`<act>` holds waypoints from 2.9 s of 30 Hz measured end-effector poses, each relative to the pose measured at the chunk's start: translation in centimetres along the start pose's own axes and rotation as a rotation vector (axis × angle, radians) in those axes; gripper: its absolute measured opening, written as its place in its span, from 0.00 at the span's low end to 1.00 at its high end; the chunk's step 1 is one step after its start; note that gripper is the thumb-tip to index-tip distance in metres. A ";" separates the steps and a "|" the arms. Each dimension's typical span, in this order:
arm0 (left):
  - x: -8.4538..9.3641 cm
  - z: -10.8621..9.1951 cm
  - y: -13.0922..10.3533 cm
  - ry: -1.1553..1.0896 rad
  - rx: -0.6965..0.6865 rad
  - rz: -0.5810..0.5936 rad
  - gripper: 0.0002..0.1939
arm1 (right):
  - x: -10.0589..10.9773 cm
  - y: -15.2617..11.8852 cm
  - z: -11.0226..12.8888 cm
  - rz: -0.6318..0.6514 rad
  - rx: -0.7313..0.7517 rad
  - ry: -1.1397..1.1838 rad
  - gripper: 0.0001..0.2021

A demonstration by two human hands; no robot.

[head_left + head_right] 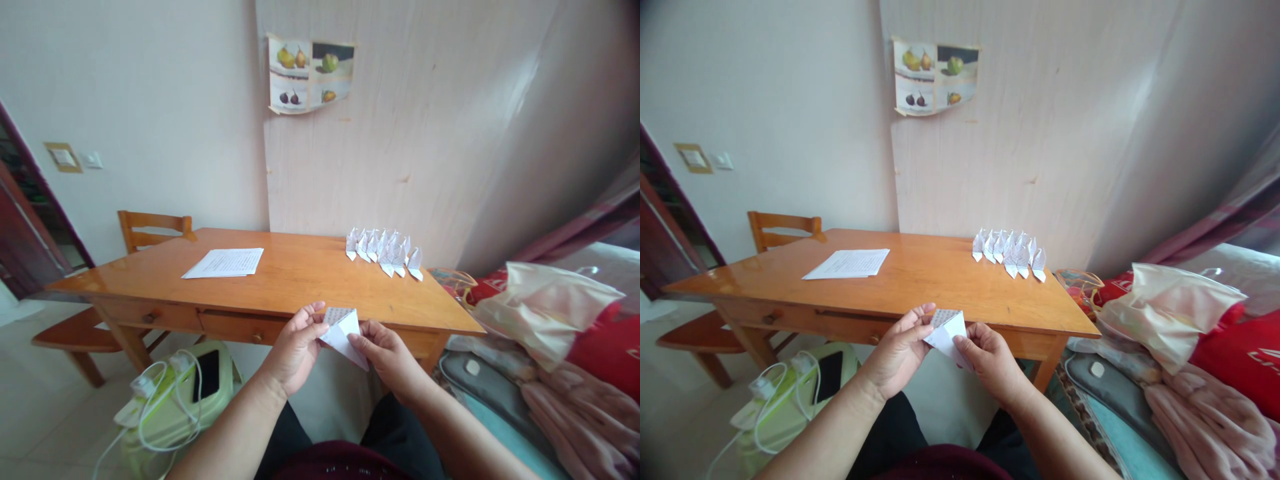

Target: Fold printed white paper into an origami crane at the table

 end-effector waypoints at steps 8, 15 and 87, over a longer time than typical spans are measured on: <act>0.8 0.1 0.1 0.155 -0.054 -0.085 0.26 | 0.4 0.1 -0.4 -0.027 0.016 -0.030 0.19; 1.0 0.1 -0.6 0.479 -0.100 -0.182 0.24 | 1.3 -0.9 4.0 -0.273 0.379 -0.750 0.10; 6.3 -2.0 17.7 1.134 -0.225 -0.321 0.25 | 6.7 5.5 0.6 -0.372 0.072 -0.223 0.20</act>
Point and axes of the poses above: each hand's wrist, its own y-axis towards the middle knuckle, its own x-axis out of the back of the hand, z = x × y, the point moved 8 cm from there along y, towards the middle knuckle, and after that the axes turned 5 degrees about y, right-handed, at the moved point
